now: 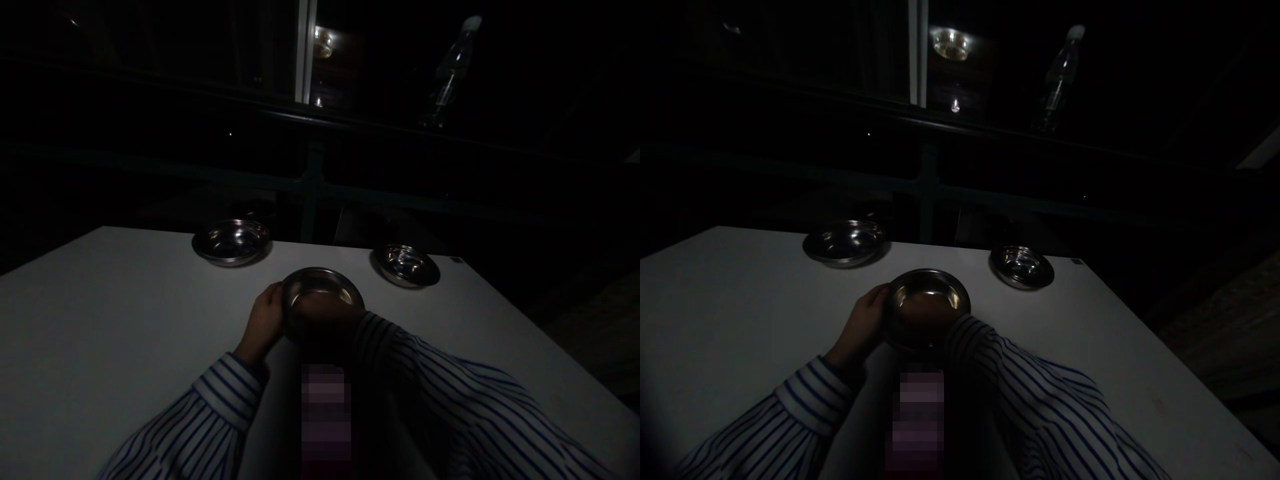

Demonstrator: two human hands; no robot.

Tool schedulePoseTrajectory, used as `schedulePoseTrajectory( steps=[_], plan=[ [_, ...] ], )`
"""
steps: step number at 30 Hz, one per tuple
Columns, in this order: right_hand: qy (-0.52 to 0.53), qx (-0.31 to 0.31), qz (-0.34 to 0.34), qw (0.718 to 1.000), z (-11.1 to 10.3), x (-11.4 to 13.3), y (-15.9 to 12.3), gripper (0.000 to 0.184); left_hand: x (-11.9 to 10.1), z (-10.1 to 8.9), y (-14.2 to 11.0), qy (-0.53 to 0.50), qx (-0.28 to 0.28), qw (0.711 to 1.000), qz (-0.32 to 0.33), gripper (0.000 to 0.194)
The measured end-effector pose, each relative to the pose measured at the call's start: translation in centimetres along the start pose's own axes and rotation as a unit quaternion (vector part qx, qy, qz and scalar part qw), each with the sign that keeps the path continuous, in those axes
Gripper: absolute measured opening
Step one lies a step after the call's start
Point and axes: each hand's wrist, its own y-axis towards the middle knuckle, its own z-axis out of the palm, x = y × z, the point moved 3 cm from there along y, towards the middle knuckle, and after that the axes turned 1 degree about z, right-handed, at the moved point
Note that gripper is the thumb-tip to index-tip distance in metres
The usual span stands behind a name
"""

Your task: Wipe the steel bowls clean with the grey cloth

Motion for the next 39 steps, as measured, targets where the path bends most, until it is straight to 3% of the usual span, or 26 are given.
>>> schedulePoseTrajectory(
  steps=[6,12,19,25,31,36,39],
  plan=[
    [-0.01,-0.027,0.072,0.997,-1.2,-0.4,0.8,0.026,-0.4,-0.4,-0.3,0.017,-0.002,1.0,0.014,0.04],
    [0.011,0.02,0.017,1.0,-0.3,0.3,0.0,0.021,-0.3,0.0,-0.5,0.029,-0.027,0.999,0.02,0.043],
    [0.006,-0.027,0.079,0.996,-1.4,-0.6,0.8,0.028,-0.5,-0.1,-0.5,0.033,-0.012,0.999,0.033,0.043],
    [0.022,0.022,0.006,0.999,-0.7,-0.1,-0.2,0.019,-0.6,0.0,-0.5,0.048,-0.032,0.998,0.029,0.041],
    [0.01,-0.014,0.053,0.998,-1.4,-2.3,-0.1,0.026,-0.4,0.1,-0.6,0.042,-0.015,0.999,0.031,0.039],
    [0.027,0.012,0.007,1.0,-1.0,-1.1,-0.6,0.02,-0.2,0.2,-0.8,0.042,-0.029,0.998,0.028,0.041],
    [0.017,0.006,0.033,0.999,-1.1,-0.9,-0.7,0.021,-0.2,0.2,-0.8,0.042,-0.026,0.998,0.03,0.04]
  ],
)
